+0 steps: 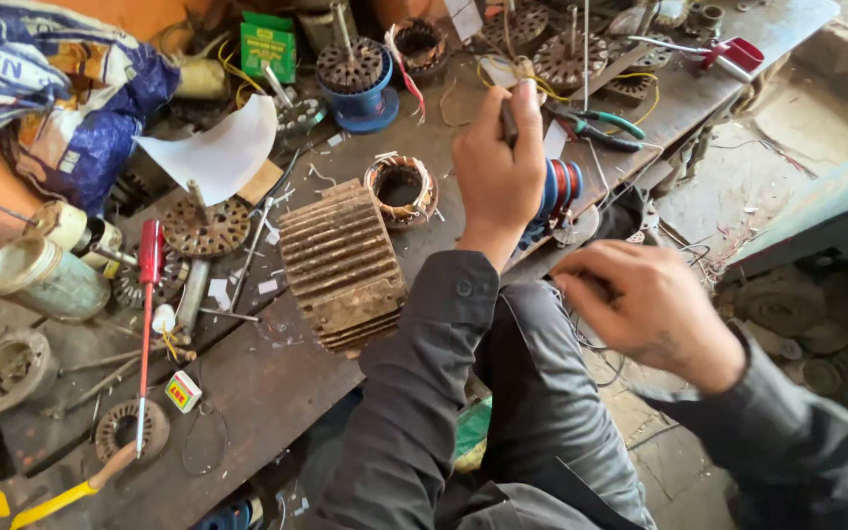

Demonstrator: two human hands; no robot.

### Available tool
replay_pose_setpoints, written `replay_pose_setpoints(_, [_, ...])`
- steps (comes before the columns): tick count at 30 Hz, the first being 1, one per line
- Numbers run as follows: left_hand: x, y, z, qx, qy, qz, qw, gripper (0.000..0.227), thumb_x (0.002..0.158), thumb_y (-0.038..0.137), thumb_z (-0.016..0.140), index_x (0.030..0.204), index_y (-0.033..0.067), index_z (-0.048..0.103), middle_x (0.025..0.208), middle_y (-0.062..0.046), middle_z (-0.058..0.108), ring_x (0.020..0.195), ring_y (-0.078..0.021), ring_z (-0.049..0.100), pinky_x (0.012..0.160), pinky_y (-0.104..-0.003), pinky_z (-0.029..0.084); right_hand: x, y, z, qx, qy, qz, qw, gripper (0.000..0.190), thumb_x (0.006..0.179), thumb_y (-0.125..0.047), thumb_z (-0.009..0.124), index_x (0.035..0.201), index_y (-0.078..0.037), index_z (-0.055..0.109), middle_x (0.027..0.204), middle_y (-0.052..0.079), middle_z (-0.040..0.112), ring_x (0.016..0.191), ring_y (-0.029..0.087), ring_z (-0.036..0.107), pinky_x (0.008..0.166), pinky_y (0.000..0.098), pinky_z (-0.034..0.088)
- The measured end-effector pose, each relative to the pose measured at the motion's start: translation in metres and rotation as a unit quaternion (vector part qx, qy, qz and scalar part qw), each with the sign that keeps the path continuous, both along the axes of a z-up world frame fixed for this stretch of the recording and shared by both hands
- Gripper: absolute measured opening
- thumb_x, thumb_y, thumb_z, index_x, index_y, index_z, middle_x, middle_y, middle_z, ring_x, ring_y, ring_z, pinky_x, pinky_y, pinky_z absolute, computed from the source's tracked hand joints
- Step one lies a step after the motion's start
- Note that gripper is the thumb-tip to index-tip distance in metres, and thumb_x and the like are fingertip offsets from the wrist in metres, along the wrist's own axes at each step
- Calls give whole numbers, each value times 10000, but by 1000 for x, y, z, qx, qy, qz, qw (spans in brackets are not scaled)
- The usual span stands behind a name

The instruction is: The person winds copper wire by hand onto a blue plastic bobbin held in their left hand. They rotate the bobbin and guide the wire to create a tight, even coil, occasionally adjusting the wire tension with their right hand.

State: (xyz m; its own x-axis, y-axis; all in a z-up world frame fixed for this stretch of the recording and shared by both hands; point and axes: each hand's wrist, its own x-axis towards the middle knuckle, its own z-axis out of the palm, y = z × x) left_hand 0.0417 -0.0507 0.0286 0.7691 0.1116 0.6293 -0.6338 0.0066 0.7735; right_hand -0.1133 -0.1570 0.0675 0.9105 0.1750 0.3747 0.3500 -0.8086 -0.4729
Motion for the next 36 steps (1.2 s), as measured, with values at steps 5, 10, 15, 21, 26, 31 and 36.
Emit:
replay_pose_setpoints(5, [-8,11,5,24,19,-66,997,321,1082,249,570,845,37,522,638,-106,490,535,-214,457,564,-383,360,36,-15,33,-109,-70,6,992,53,901,-94,716,885,-67,758,795,87,674,618,239,630,595,381,509])
replay_pose_setpoints(10, [-18,18,5,24,12,-158,987,275,1062,246,590,890,34,557,650,-86,485,571,-163,441,569,-361,375,88,-47,14,-91,-134,15,987,77,966,-82,749,1027,-61,793,836,101,598,704,241,594,676,377,499])
replay_pose_setpoints(15, [-17,20,4,18,16,-192,981,304,1093,267,599,898,36,560,619,-66,472,569,-108,422,551,-312,385,123,-65,-60,112,9,-35,993,141,973,-106,742,1082,-20,764,867,67,715,726,133,645,698,306,529])
replay_pose_setpoints(21, [-8,30,3,-10,53,-211,976,320,1080,282,590,873,39,570,632,-25,500,592,-89,491,560,-302,385,121,-52,-154,559,252,21,790,201,982,-87,675,1137,31,726,970,65,746,792,128,694,719,292,569])
replay_pose_setpoints(26, [-1,38,2,-32,48,-186,981,371,1106,285,571,832,38,531,628,-5,512,580,-91,525,568,-294,407,113,-30,-163,698,245,-14,672,255,959,-139,639,1161,-3,715,987,64,757,810,152,744,740,321,613])
replay_pose_setpoints(31, [1,35,0,-53,44,-171,983,364,1087,291,573,827,41,532,616,-8,504,563,-89,534,551,-295,421,113,-21,-173,714,262,-145,632,169,969,-255,594,1017,-157,723,788,-8,696,578,120,649,458,294,470])
replay_pose_setpoints(36, [1,27,0,-37,32,-146,988,367,1103,320,568,851,55,536,600,-4,507,520,-71,531,542,-293,414,109,-28,-201,727,283,-67,622,189,1014,-172,554,832,-147,596,641,-18,525,445,99,396,427,271,294])
